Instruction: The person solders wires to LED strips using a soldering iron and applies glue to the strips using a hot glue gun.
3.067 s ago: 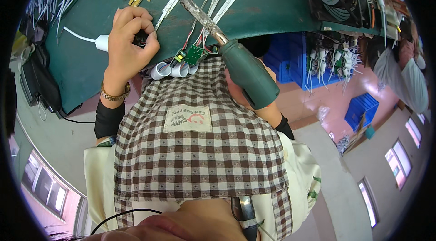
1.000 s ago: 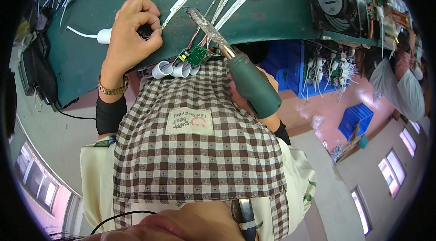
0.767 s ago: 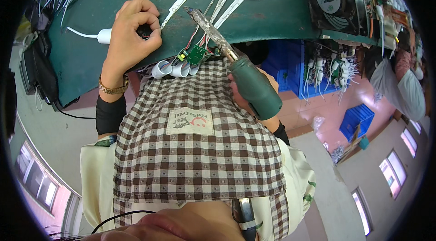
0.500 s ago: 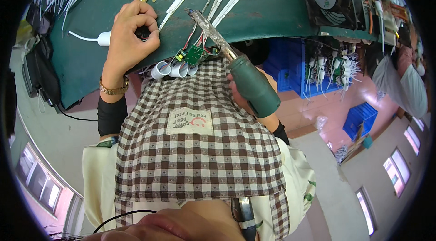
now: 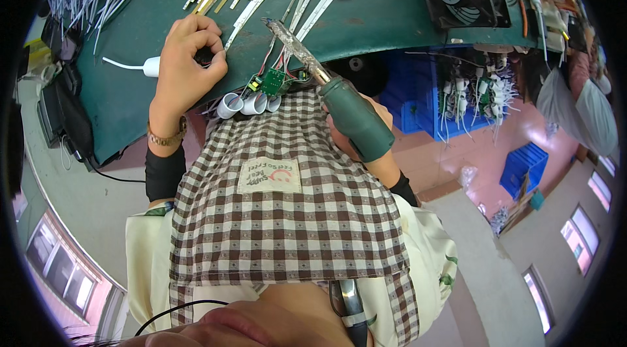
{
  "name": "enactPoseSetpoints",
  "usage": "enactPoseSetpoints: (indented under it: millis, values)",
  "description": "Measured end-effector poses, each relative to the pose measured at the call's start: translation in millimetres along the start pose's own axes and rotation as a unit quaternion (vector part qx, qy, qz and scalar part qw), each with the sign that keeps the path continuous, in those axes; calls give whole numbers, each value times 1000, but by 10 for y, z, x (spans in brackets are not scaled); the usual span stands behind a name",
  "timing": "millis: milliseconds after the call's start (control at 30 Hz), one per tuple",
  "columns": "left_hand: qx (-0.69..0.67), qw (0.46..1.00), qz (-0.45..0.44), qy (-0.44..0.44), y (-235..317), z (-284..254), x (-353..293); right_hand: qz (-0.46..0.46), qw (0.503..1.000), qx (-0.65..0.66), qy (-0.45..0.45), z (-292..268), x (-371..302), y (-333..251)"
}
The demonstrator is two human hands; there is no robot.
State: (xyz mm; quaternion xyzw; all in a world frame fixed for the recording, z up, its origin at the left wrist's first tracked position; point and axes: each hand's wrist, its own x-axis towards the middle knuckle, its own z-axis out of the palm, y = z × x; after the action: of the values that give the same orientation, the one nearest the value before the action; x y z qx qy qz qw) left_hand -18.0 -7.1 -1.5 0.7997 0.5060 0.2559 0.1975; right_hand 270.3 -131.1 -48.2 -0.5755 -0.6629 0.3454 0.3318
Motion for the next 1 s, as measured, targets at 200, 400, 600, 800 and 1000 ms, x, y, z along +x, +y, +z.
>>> enactPoseSetpoints:
  millis: [200, 400, 600, 800, 1000]
  values:
    - [152, 988, 9, -1, 200, -44, -74, 13, 999, 14, 26, 34, -92, 122]
    - [-52, 992, -100, -51, 211, -185, -88, -42, 995, 80, -35, -34, -139, 198]
    - [-248, 951, -92, -160, 400, 7, -55, -51, 994, -8, -98, -234, -82, -15]
    - [-67, 994, 20, -88, 329, -54, -23, 66, 990, 95, 77, -72, -123, -116]
    - [-3, 982, -5, -190, 345, -196, -74, 9, 996, 68, -48, -188, -118, -4]
